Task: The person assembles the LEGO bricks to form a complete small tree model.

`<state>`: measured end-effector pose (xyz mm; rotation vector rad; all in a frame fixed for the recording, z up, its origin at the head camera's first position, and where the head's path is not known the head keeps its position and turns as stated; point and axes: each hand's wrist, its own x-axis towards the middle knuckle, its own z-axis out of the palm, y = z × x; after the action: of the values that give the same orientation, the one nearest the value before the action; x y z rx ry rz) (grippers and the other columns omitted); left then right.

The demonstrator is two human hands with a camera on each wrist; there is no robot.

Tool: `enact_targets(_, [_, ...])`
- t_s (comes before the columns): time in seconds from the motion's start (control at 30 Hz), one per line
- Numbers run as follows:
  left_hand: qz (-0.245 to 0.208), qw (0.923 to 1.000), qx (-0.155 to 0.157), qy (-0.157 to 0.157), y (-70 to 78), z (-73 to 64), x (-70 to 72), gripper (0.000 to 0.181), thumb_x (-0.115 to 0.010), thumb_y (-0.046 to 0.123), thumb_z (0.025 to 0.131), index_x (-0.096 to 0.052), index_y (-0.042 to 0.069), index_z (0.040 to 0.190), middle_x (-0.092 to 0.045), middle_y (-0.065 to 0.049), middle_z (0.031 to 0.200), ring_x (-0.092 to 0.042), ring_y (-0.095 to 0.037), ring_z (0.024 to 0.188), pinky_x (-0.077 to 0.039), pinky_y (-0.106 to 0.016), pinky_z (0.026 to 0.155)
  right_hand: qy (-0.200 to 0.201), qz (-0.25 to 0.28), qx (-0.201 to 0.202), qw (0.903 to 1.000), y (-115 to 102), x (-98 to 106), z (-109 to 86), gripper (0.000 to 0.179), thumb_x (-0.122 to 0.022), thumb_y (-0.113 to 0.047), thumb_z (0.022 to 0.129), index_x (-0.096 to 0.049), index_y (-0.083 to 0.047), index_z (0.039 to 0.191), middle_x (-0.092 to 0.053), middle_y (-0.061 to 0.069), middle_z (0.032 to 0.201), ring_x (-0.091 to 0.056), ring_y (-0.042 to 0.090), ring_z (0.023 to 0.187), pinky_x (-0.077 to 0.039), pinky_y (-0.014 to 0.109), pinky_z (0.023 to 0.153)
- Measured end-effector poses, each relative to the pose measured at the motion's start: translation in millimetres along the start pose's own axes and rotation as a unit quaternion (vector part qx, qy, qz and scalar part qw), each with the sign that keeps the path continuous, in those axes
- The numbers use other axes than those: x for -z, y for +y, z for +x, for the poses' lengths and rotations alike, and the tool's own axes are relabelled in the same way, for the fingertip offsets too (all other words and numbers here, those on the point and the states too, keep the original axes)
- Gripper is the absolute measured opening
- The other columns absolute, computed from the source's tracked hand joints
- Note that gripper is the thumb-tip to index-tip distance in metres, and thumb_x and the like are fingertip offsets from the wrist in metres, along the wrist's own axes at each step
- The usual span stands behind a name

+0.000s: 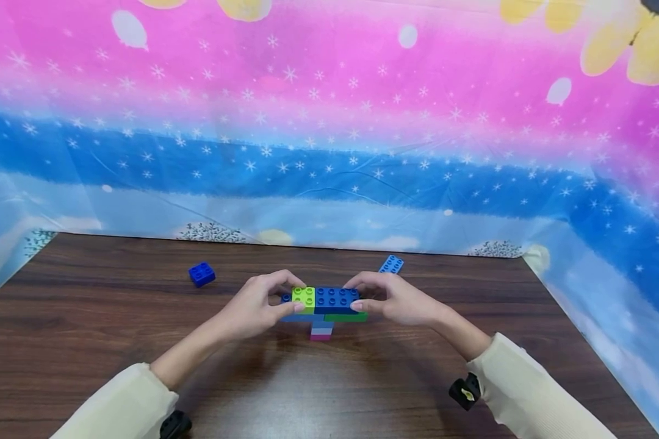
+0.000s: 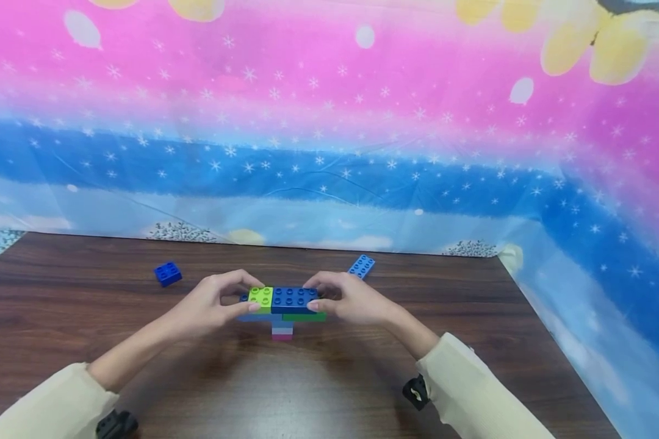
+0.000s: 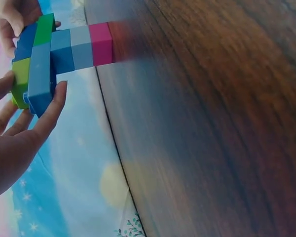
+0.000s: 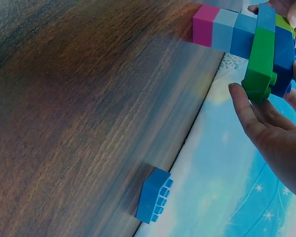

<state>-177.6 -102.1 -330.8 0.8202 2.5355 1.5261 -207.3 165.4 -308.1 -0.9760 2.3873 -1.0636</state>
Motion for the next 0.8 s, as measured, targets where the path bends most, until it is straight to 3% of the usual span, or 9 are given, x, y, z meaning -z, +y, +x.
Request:
enact_targets(0.43, [-0.005, 0.9998, 0.017, 0.002, -0.9, -0.3, 1.8, 0.027, -0.063, 0.014, 0.087, -0.059, 0.003, 0.111, -0.062, -0.009, 0.099, -0.06, -0.021, 0.088, -0.048, -0.027, 0.065, 0.001, -0.009, -0.013, 0.9999, 3, 6, 0.4, 0.033, -0.055, -0.023, 0.093, -0.054, -0.01, 0.122, -0.061, 0.006, 0.11, -0.057, 0.017, 0.1, -0.046, 0.034, 0.082])
enact_targets(0.63, [0.006, 0.9998, 0.02, 0.002, 0.0, 0.0, 1.9, 0.026, -0.064, 0.014, 0.087, -0.06, 0.005, 0.111, -0.061, -0.008, 0.101, -0.058, -0.021, 0.091, -0.048, -0.027, 0.066, 0.063, -0.024, -0.042, 0.9969, 22, 35, -0.7, 0.036, -0.061, -0.028, 0.088, -0.057, -0.011, 0.12, -0.063, 0.005, 0.11, -0.057, 0.02, 0.102, -0.044, 0.04, 0.087])
enact_targets(0.8, [0.007, 0.9997, 0.021, 0.003, -1.3, -0.2, 1.4, 0.026, -0.064, 0.013, 0.086, -0.06, 0.005, 0.111, -0.061, -0.008, 0.101, -0.058, -0.021, 0.091, -0.048, -0.027, 0.066, 0.102, -0.039, -0.088, 0.9901, 51, 56, -3.5, 0.038, -0.061, -0.022, 0.089, -0.055, -0.003, 0.121, -0.057, 0.016, 0.118, -0.051, 0.031, 0.111, -0.04, 0.047, 0.09])
